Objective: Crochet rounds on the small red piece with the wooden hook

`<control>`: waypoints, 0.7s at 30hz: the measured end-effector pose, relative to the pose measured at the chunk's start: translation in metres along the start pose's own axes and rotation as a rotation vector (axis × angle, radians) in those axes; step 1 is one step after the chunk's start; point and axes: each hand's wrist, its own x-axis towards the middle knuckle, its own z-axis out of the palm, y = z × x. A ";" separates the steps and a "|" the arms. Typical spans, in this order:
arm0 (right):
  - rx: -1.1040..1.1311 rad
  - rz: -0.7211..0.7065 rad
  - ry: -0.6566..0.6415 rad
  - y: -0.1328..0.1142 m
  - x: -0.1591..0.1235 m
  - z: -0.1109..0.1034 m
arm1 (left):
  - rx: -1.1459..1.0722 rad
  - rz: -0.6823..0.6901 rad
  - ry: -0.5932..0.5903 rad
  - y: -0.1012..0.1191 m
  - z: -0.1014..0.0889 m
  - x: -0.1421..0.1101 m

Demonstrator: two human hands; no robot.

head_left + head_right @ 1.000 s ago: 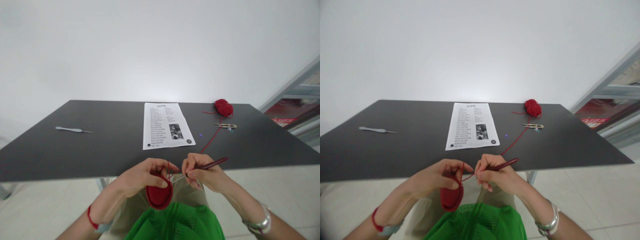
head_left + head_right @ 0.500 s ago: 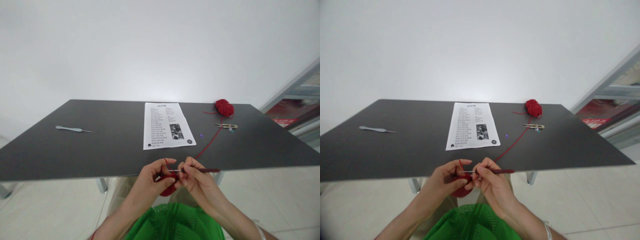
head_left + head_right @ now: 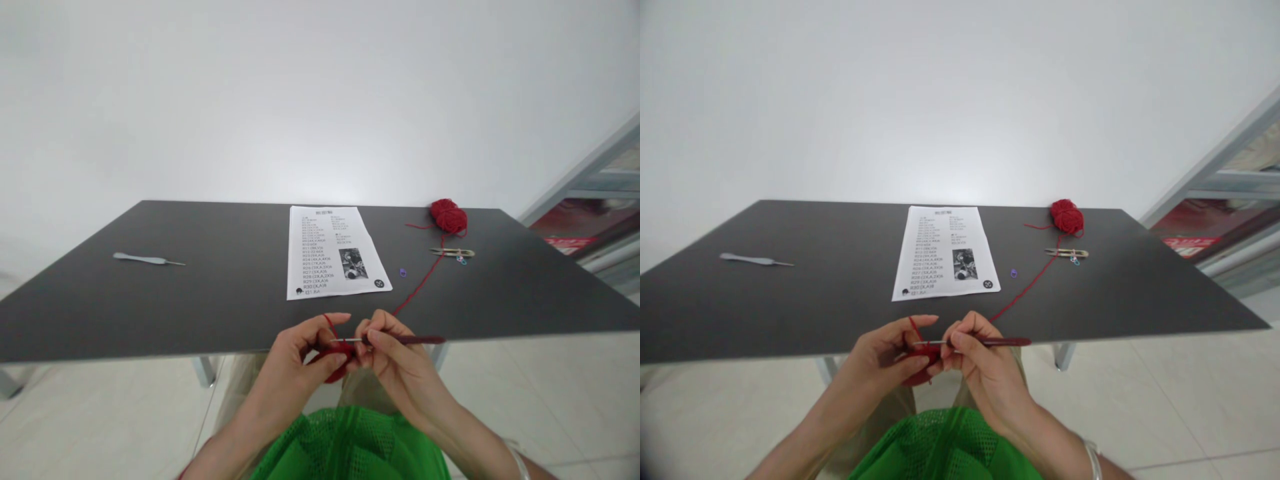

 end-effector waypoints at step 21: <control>-0.661 -0.341 -0.151 -0.019 0.001 -0.015 | 0.055 0.047 0.110 0.004 0.002 0.008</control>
